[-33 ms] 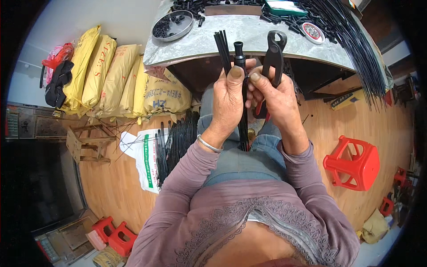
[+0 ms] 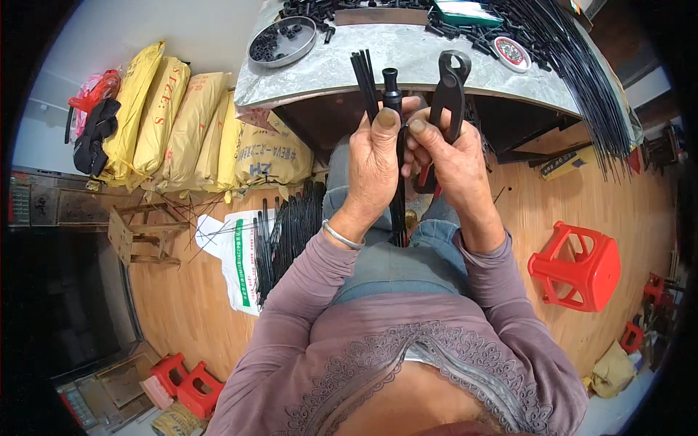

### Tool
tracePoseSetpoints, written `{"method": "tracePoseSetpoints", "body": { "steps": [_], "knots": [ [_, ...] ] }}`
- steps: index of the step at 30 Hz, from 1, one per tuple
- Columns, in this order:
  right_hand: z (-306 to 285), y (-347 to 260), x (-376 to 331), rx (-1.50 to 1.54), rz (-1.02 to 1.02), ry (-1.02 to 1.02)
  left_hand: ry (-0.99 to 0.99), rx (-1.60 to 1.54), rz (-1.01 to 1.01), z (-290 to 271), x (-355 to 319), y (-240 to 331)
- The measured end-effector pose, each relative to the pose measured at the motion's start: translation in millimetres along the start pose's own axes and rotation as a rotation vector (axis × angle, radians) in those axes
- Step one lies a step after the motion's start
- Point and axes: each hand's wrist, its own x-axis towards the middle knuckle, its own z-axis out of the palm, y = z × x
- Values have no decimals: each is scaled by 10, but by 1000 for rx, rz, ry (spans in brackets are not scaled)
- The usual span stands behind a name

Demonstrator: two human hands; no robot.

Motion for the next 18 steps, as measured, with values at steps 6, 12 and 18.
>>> {"method": "tracePoseSetpoints", "body": {
  "steps": [6,12,18],
  "knots": [
    [-141,-202,118,-133,49,-136,-100,-198,-41,-25,21,24],
    [-200,-273,94,-217,91,-140,-186,-160,-66,-57,76,25],
    [-400,-574,-193,-342,390,-350,-102,-183,-114,-173,132,-18]
  ]
}}
